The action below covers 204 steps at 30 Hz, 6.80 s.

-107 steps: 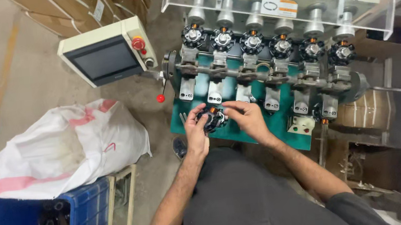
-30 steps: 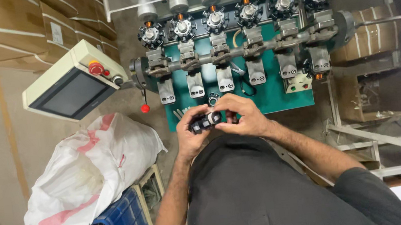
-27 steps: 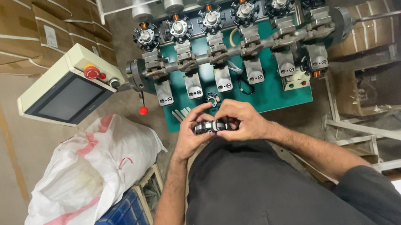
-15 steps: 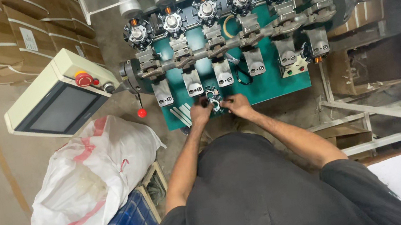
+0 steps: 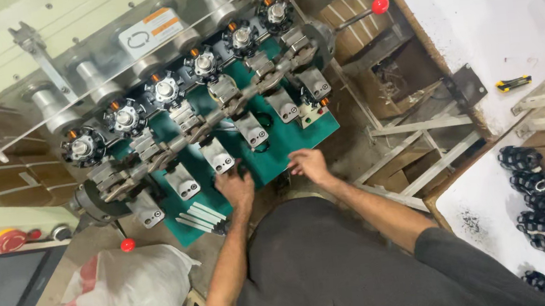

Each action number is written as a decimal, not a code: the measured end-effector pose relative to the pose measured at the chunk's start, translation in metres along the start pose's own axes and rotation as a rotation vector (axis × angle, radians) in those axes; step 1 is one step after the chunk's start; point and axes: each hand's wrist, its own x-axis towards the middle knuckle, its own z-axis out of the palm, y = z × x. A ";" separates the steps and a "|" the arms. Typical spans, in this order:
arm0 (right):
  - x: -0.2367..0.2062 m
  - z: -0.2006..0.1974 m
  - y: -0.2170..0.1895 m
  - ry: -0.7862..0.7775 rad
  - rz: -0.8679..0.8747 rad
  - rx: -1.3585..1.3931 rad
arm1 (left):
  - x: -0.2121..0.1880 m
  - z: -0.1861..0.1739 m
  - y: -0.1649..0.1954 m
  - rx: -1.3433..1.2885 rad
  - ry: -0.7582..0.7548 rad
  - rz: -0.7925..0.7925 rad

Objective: The person unwraps bubble-wrapped components from a bin, loads black ring-shaped parts into the stations of a multi-spindle machine, pulls the machine lever, and cuts material with scissors. They handle finished parts and wrap items in bubble wrap, moving between the machine and the supply bins.

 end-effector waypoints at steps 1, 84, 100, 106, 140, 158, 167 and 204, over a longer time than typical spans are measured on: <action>0.004 -0.021 -0.009 0.105 -0.033 0.028 | 0.002 0.011 0.014 -0.231 -0.050 0.035; -0.076 0.197 -0.101 -1.273 -0.158 -0.256 | -0.074 -0.236 0.001 -1.392 0.252 -0.653; -0.046 0.219 -0.075 -1.168 -0.641 -0.527 | -0.088 -0.248 -0.007 -1.596 0.137 -0.812; -0.060 0.214 -0.123 -1.053 -0.967 -0.760 | -0.090 -0.237 -0.011 -1.548 0.156 -0.870; -0.024 0.251 0.091 -0.336 0.852 0.046 | -0.128 -0.225 -0.118 -1.324 0.296 -1.090; -0.097 0.208 -0.089 -0.969 -0.352 -0.652 | -0.108 -0.234 -0.057 -0.422 0.423 -0.139; -0.084 0.181 -0.101 -0.765 -0.655 -0.375 | -0.077 -0.213 -0.022 -2.084 -0.035 -0.575; 0.004 0.183 -0.001 0.013 0.304 -0.329 | 0.018 -0.054 -0.052 -0.802 -0.311 -0.825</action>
